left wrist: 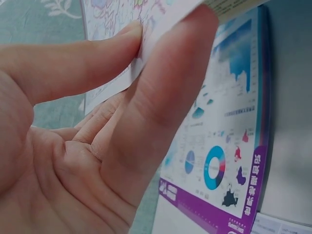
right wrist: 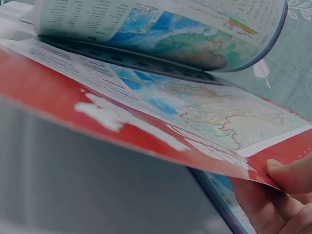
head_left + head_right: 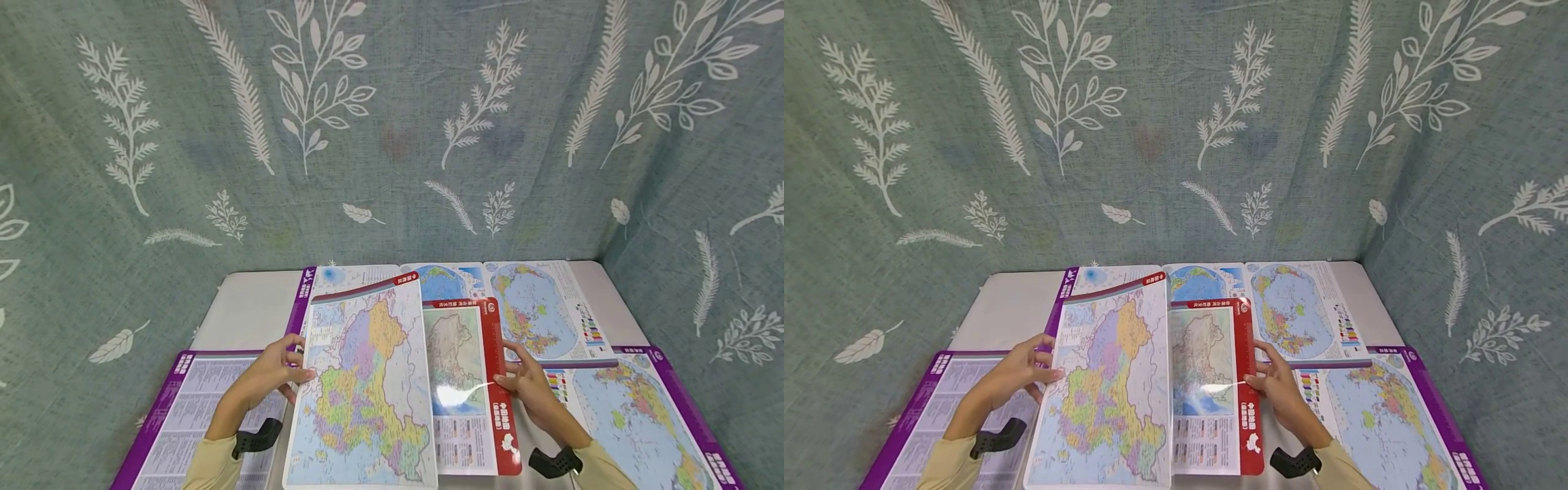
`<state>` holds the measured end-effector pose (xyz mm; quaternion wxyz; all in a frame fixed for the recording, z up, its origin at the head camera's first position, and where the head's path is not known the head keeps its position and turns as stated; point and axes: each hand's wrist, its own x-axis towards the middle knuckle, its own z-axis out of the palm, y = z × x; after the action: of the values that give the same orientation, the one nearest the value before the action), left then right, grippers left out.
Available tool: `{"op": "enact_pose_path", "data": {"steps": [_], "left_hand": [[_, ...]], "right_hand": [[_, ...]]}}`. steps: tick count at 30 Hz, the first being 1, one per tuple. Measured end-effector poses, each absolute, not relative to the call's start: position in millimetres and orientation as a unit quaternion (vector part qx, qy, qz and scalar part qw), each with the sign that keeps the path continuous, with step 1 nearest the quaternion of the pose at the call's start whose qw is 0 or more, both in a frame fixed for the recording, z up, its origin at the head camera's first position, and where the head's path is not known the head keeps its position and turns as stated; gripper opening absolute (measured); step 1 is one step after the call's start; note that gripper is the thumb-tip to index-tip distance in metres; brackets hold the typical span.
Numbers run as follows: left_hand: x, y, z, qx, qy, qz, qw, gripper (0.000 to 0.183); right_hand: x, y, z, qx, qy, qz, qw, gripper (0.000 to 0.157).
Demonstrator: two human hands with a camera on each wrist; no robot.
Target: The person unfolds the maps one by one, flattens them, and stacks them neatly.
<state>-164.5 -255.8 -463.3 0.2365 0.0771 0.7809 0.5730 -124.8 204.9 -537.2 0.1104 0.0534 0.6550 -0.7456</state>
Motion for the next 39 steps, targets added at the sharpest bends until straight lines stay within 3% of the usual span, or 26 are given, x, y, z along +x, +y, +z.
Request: {"op": "enact_pose_path", "data": {"steps": [39], "left_hand": [[-174, -256, -460, 0.064, 0.787, 0.583, 0.191, 0.068]], "right_hand": [[-145, 232, -529, 0.054, 0.7, -0.708, 0.076, 0.066]]}}
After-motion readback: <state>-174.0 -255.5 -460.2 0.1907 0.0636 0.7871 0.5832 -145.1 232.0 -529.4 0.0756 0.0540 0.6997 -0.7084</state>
